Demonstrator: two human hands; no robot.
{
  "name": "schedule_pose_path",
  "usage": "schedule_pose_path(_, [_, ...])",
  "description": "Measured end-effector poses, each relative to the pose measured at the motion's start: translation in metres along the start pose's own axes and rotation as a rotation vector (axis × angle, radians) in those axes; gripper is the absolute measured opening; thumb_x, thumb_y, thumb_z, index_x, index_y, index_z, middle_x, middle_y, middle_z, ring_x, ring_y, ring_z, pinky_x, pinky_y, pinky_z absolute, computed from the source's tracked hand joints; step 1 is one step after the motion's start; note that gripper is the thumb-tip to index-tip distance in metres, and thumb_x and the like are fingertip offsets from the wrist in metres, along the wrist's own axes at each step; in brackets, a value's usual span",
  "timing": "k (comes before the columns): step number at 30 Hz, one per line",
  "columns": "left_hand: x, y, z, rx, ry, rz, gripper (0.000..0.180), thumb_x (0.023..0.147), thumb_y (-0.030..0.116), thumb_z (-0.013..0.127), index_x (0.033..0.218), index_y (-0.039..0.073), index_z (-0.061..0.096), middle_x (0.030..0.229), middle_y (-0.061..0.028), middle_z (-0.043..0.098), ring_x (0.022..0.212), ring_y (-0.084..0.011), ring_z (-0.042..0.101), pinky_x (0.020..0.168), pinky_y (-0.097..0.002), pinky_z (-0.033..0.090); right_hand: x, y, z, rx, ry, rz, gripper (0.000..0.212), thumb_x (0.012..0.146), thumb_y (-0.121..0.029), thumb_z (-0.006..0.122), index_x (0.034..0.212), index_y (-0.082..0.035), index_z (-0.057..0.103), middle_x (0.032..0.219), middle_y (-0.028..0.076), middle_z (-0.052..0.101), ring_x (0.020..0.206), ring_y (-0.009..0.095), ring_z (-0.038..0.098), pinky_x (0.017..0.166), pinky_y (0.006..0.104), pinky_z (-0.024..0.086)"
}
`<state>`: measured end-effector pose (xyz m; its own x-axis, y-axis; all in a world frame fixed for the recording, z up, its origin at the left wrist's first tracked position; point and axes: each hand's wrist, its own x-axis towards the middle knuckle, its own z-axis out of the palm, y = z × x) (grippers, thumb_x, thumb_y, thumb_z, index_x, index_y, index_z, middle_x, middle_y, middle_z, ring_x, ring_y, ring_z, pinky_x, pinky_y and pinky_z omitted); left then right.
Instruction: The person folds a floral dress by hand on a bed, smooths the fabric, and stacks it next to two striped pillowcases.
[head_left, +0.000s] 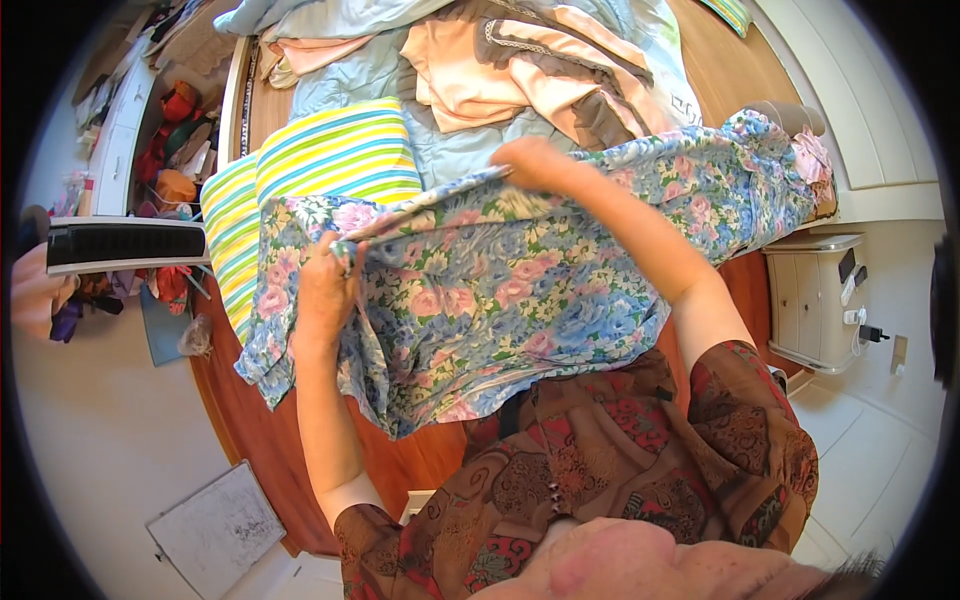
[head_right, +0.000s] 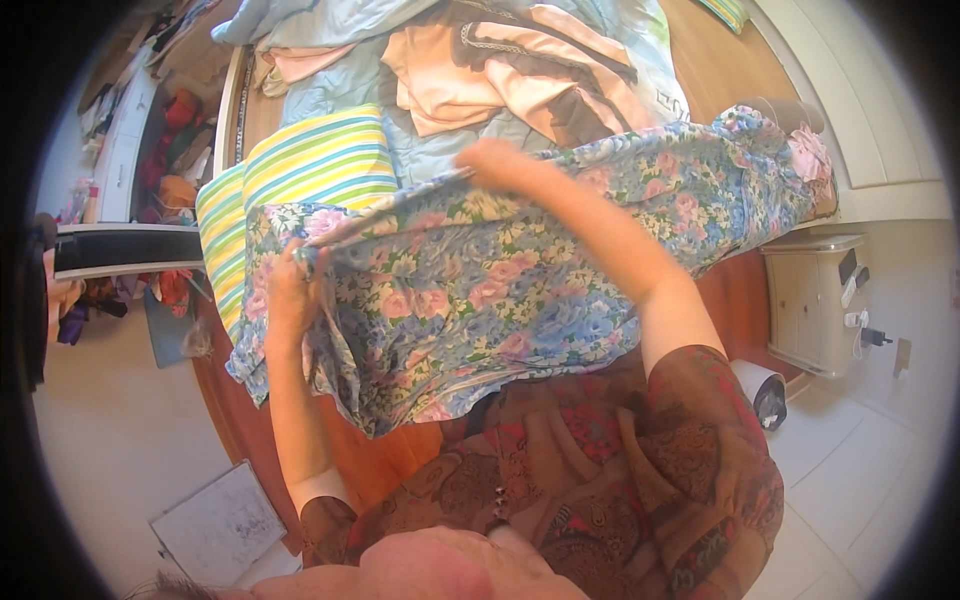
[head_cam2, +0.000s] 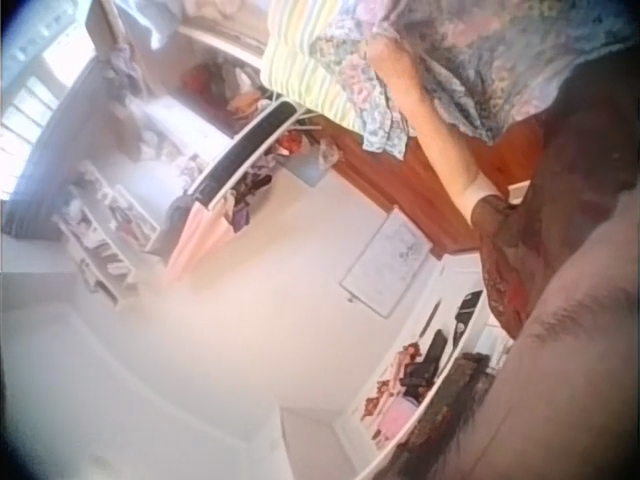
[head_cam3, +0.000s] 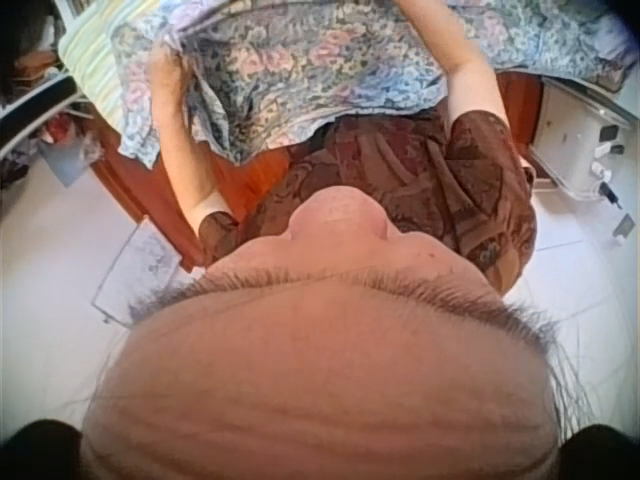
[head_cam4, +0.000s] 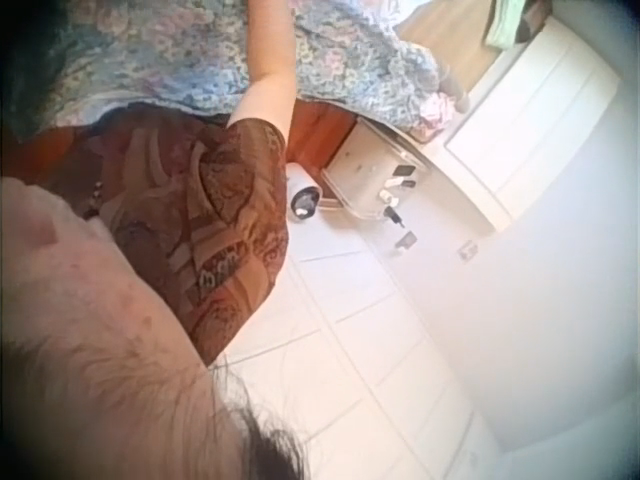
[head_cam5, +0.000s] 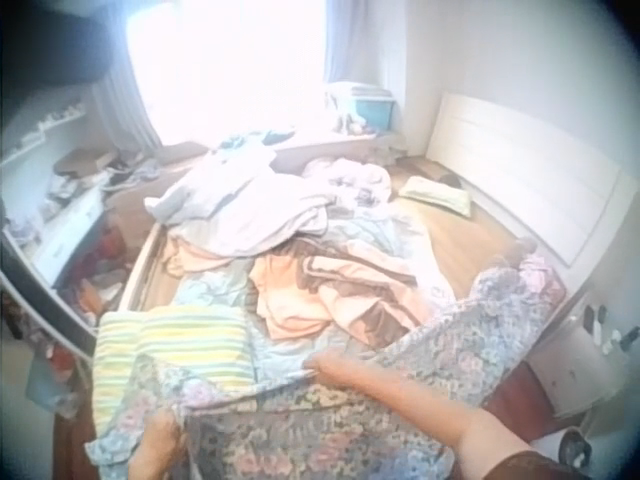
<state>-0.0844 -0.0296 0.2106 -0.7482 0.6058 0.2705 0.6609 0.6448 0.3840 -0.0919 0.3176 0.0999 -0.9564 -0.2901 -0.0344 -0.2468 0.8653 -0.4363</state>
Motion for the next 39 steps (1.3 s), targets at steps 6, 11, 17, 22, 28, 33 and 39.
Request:
schedule_pose_path(6, [-0.010, -0.001, -0.021, 0.058, 0.158, 0.034, 0.009, 0.086, 0.003, 0.060, 0.082, -0.002, 0.054, 0.078, -0.0159, 0.053, 0.064, -0.0355, 0.054, 0.057, -0.0398, 0.042, -0.053, 0.093, -0.078, -0.081, 0.157, 0.237, 0.032, 0.072, -0.002, 0.057, 0.098, -0.017, 0.068, 0.096, 0.012, 0.066, 0.093, 0.030, 0.062, 0.078, 0.0399, 0.049])
schedule_pose_path(11, [-0.015, 0.007, -0.031, 0.102, 0.175, 0.022, 0.009, 0.089, 0.006, 0.058, 0.090, -0.003, 0.057, 0.086, -0.0199, 0.058, 0.066, -0.0366, 0.056, 0.060, -0.0408, 0.044, -0.111, 0.140, -0.099, -0.323, 0.171, 0.494, 0.025, 0.074, -0.006, 0.060, 0.097, -0.014, 0.067, 0.094, 0.013, 0.066, 0.090, 0.033, 0.062, 0.077, 0.0411, 0.049])
schedule_pose_path(17, [-0.041, 0.008, -0.072, 0.030, 0.311, -0.202, 0.017, 0.092, 0.014, 0.057, 0.099, -0.002, 0.058, 0.089, -0.0206, 0.062, 0.077, -0.0382, 0.060, 0.067, -0.0366, 0.048, -0.187, 0.187, -0.127, -0.307, 0.327, 0.488, 0.019, 0.076, -0.015, 0.062, 0.094, -0.013, 0.068, 0.093, 0.014, 0.066, 0.090, 0.035, 0.062, 0.075, 0.0429, 0.049])
schedule_pose_path(22, [-0.019, -0.001, -0.069, 0.156, 0.468, -0.115, 0.020, 0.093, 0.015, 0.054, 0.099, -0.002, 0.062, 0.087, -0.0215, 0.062, 0.078, -0.0387, 0.059, 0.070, -0.0393, 0.047, -0.179, 0.200, -0.164, -0.510, 0.484, 0.726, 0.021, 0.078, -0.020, 0.058, 0.094, -0.011, 0.068, 0.088, 0.018, 0.066, 0.085, 0.037, 0.063, 0.072, 0.0470, 0.050])
schedule_pose_path(28, [-0.004, 0.009, -0.002, 0.145, 0.386, -0.122, 0.033, 0.090, 0.019, 0.059, 0.110, -0.008, 0.058, 0.124, -0.0262, 0.050, 0.100, -0.0368, 0.057, 0.085, -0.0409, 0.046, -0.125, 0.204, -0.140, -0.351, 0.536, 0.598, 0.036, 0.081, -0.017, 0.055, 0.116, -0.009, 0.057, 0.104, 0.022, 0.061, 0.097, 0.039, 0.059, 0.080, 0.0468, 0.048])
schedule_pose_path(33, [-0.079, 0.007, -0.007, -0.288, 0.531, -0.350, 0.046, 0.092, 0.018, 0.057, 0.129, -0.005, 0.043, 0.126, -0.0201, 0.051, 0.115, -0.0284, 0.050, 0.100, -0.0341, 0.035, -0.105, 0.070, -0.065, -0.140, 0.305, 0.018, 0.041, 0.081, -0.007, 0.060, 0.121, -0.008, 0.052, 0.117, 0.017, 0.053, 0.108, 0.036, 0.053, 0.091, 0.0412, 0.044])
schedule_pose_path(39, [-0.147, 0.036, -0.075, -0.156, 0.704, -0.521, 0.032, 0.092, 0.018, 0.058, 0.115, -0.002, 0.050, 0.109, -0.0127, 0.056, 0.102, -0.0187, 0.053, 0.090, -0.0298, 0.041, -0.060, 0.001, -0.019, 0.007, 0.178, -0.113, 0.031, 0.084, -0.017, 0.062, 0.113, -0.008, 0.057, 0.108, 0.014, 0.055, 0.102, 0.032, 0.056, 0.085, 0.0405, 0.046])
